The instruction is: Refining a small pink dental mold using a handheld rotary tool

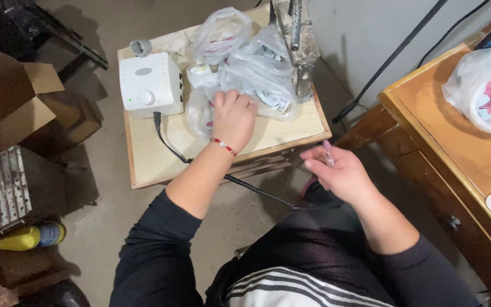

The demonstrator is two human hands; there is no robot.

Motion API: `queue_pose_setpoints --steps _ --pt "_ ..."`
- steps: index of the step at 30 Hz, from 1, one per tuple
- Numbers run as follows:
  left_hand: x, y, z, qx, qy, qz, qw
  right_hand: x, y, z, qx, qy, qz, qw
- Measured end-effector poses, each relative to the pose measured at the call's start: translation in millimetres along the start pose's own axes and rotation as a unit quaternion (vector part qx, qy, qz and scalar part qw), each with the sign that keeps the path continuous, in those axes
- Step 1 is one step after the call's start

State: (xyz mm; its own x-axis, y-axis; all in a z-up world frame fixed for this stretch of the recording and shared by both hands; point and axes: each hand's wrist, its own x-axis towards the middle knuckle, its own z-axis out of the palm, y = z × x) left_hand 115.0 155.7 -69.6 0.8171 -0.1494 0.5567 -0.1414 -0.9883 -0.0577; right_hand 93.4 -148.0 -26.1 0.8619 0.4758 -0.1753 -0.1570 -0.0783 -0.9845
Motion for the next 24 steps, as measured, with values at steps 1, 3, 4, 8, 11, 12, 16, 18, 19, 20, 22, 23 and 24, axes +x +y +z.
queue_pose_setpoints --steps 1,3,4,8,11,12,16,18,19,20,22,23,24 --pt "-1 -2 0 -0.001 0.000 -0.001 1.000 8 -17 7 -0.002 0.000 0.001 1.000" --pt "-7 -6 -4 -0.042 -0.001 0.084 0.996 23 -52 23 -0.158 -0.013 0.039 0.987" --pt "-8 -7 -7 -0.041 -0.001 0.082 0.996 34 -60 31 -0.159 -0.016 0.038 0.986" --pt "-13 -17 -21 -0.059 -0.050 0.113 0.991 90 -57 47 -0.319 -0.054 0.040 0.945" --pt "-15 -27 -24 -0.074 -0.085 0.116 0.987 114 -47 44 -0.332 -0.031 0.022 0.942" --pt "-16 -27 -23 -0.087 -0.108 0.118 0.983 116 -47 42 -0.312 -0.006 0.009 0.950" --pt "0 -23 -49 -0.140 -0.115 0.118 0.976 88 -88 42 -0.144 -0.032 -0.049 0.988" --pt "18 -20 -76 -0.125 0.032 0.080 0.988 77 -103 41 -0.167 -0.037 -0.081 0.982" --pt "26 -17 -79 -0.124 0.034 0.082 0.988 80 -92 39 -0.167 -0.036 -0.084 0.982" --pt "32 -13 -82 -0.109 0.008 0.024 0.994 82 -79 36 -0.112 -0.031 -0.080 0.990" --pt "30 -6 -52 -0.095 -0.019 -0.036 0.995 79 -66 36 -0.058 -0.028 -0.074 0.995" --pt "24 -3 -19 -0.067 -0.087 -0.036 0.993 76 -67 38 -0.053 -0.022 -0.085 0.995" --pt "20 -3 12 -0.035 -0.153 -0.036 0.987 75 -70 42 -0.047 -0.018 -0.099 0.994"
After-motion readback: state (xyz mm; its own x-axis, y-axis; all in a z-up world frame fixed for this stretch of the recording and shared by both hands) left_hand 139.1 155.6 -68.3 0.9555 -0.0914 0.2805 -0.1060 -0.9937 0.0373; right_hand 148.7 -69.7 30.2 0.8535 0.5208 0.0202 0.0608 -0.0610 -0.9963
